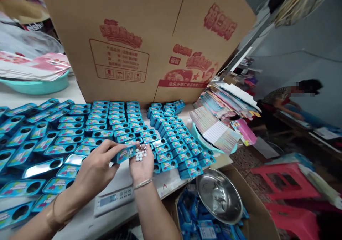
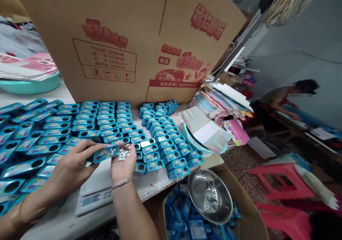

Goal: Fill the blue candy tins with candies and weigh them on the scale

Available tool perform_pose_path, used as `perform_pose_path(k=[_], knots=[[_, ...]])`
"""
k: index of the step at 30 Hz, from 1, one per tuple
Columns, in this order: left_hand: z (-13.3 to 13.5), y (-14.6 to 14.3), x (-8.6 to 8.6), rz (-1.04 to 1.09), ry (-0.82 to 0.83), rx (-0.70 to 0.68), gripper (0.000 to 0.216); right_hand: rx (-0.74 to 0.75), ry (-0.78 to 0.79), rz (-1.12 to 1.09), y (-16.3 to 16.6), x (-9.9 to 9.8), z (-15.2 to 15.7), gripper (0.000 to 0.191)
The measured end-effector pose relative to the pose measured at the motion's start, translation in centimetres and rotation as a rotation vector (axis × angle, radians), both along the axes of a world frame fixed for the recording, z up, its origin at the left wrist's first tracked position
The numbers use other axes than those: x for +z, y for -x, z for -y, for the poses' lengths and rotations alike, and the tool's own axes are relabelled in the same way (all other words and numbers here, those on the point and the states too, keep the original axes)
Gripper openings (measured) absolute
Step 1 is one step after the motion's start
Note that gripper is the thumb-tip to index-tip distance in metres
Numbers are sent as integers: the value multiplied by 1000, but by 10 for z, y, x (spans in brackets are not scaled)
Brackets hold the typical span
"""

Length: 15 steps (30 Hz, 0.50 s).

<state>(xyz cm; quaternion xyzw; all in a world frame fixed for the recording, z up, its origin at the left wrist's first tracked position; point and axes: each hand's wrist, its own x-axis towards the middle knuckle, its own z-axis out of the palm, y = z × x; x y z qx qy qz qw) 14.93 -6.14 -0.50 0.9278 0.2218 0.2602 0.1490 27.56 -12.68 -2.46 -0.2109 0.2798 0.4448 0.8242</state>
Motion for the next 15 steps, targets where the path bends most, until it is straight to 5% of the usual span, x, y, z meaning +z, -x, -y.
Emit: perform_pose_path(k=[4,10,13,15], knots=[[-4,6,-7,101,186,40,33,0,19,-13,-8,-2,4,27],[6,31,-31,235,512,275,41,94,-220,260,-29,-7,25,25],[2,60,-12,304,637,332,40,144,-270,398,-33,-6,36,26],[-19,92,13,356,557,409,42,172,-275,443,-37,-4,37,23]])
